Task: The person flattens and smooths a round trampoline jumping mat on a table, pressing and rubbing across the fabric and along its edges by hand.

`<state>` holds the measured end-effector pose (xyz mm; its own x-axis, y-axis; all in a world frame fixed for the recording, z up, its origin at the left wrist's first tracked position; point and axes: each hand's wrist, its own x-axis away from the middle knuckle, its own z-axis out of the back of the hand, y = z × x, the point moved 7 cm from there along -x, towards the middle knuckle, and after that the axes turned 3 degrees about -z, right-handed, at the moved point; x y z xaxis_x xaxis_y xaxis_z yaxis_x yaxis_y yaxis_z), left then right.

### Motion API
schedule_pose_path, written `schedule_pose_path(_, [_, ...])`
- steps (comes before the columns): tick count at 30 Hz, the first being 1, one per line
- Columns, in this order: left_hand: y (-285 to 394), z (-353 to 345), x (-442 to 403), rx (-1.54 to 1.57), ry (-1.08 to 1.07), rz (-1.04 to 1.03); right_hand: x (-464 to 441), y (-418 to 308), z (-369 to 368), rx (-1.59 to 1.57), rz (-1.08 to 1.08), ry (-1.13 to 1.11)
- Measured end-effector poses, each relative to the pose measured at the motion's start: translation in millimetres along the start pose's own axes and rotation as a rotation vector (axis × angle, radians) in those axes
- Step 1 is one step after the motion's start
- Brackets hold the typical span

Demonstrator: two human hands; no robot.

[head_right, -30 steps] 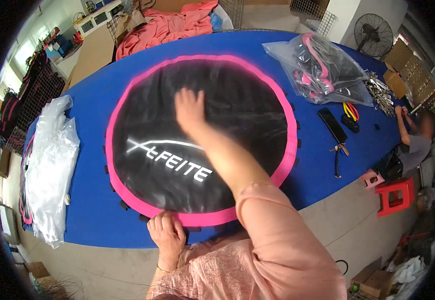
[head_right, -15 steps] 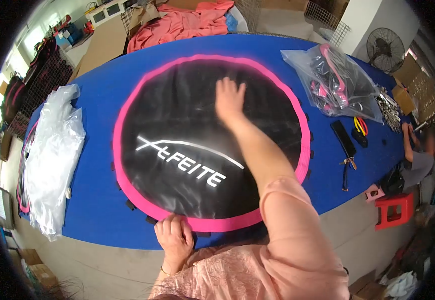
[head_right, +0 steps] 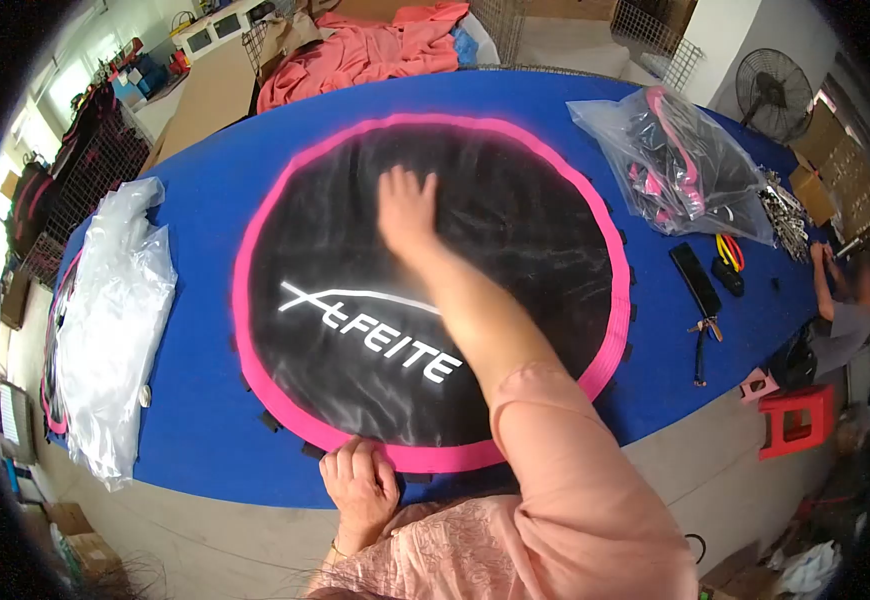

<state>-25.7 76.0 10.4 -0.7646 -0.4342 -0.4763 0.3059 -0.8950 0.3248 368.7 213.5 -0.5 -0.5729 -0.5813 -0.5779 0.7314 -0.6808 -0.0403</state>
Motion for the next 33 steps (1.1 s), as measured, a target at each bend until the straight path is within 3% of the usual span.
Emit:
schedule_pose_path(4, [0.0,-0.4,-0.1,0.009,0.005,0.007,9.7,-60.8,-2.8,-0.116,0.077,0.020])
schedule_pose_path(7, [0.2,1.3,-0.4,0.001,0.000,-0.005,13.4,-66.0,-4.5,-0.127,0.110,-0.039])
schedule_pose_path(11, [0.2,1.9,-0.7,0.005,0.007,-0.002,8.8,-9.7,11.2,-0.052,0.017,0.039])
schedule_pose_path(12, [0.0,1.2,-0.3,0.008,0.007,-0.001,6.6,10.8,13.3,-0.015,-0.015,-0.030])
schedule_pose_path(13, [0.1,0.5,0.2,0.012,0.008,0.001,8.9,33.7,11.1,0.044,-0.022,0.060])
schedule_pose_path(16, [-0.2,0.7,0.3,0.025,0.001,0.010,9.1,99.6,17.0,0.138,-0.107,-0.101])
schedule_pose_path(17, [0.1,0.7,0.3,0.028,0.005,0.014,13.1,120.4,17.5,0.161,-0.075,0.051])
schedule_pose_path(18, [0.7,0.9,0.0,0.025,0.012,0.007,14.8,139.0,17.8,0.205,-0.097,0.045])
schedule_pose_path(22, [1.5,1.7,-0.7,0.022,0.020,-0.014,20.4,168.2,21.7,0.304,-0.204,0.011])
schedule_pose_path(25, [0.0,-0.4,0.8,0.022,0.010,-0.012,10.2,149.5,9.5,0.237,-0.249,-0.129])
schedule_pose_path(30, [1.2,0.6,-0.9,0.001,0.000,-0.015,1.8,55.1,1.4,0.080,-0.101,-0.013])
schedule_pose_path(33, [2.1,1.1,-0.6,-0.010,-0.008,-0.003,6.6,5.4,-6.1,-0.039,-0.066,-0.063])
